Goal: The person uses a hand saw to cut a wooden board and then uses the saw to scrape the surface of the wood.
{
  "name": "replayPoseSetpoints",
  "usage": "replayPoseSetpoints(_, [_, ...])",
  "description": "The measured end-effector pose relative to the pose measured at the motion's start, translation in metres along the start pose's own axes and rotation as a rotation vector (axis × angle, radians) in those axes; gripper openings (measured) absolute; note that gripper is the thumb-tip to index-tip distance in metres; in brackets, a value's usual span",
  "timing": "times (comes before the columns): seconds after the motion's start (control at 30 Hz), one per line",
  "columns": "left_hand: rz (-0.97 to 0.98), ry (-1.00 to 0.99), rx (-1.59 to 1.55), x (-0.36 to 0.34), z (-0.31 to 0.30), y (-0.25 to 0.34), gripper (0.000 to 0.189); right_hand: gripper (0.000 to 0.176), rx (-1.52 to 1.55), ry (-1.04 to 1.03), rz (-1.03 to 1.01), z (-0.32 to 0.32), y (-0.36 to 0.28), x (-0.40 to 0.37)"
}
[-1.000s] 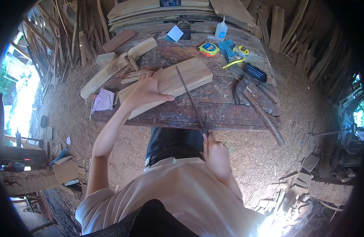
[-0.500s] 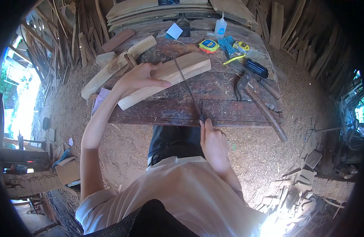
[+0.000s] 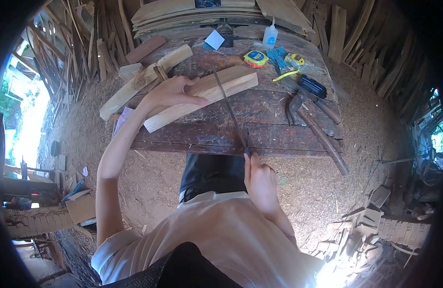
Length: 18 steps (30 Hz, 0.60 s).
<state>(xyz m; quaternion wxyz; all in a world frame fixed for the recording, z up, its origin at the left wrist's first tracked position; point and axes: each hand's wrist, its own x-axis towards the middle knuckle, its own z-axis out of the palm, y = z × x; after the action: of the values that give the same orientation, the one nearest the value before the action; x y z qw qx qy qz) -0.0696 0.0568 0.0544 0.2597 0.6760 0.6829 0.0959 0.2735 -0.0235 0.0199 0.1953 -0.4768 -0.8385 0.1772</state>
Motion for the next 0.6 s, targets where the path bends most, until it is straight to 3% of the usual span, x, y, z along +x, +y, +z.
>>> replayPoseSetpoints(0.17, [0.026,0.050,-0.002,-0.002,0.002,-0.001,0.127,0.027,0.067,-0.079,0.047,-0.014,0.001,-0.010])
replayPoseSetpoints(0.47, [0.014,0.066,0.174,-0.011,0.013,0.011,0.119,0.027,0.077,-0.121,0.071,-0.025,0.000,-0.019])
replayPoseSetpoints(0.6, [0.114,0.302,0.252,-0.020,0.035,0.014,0.112,0.025,0.019,-0.136,0.056,-0.017,0.019,-0.029])
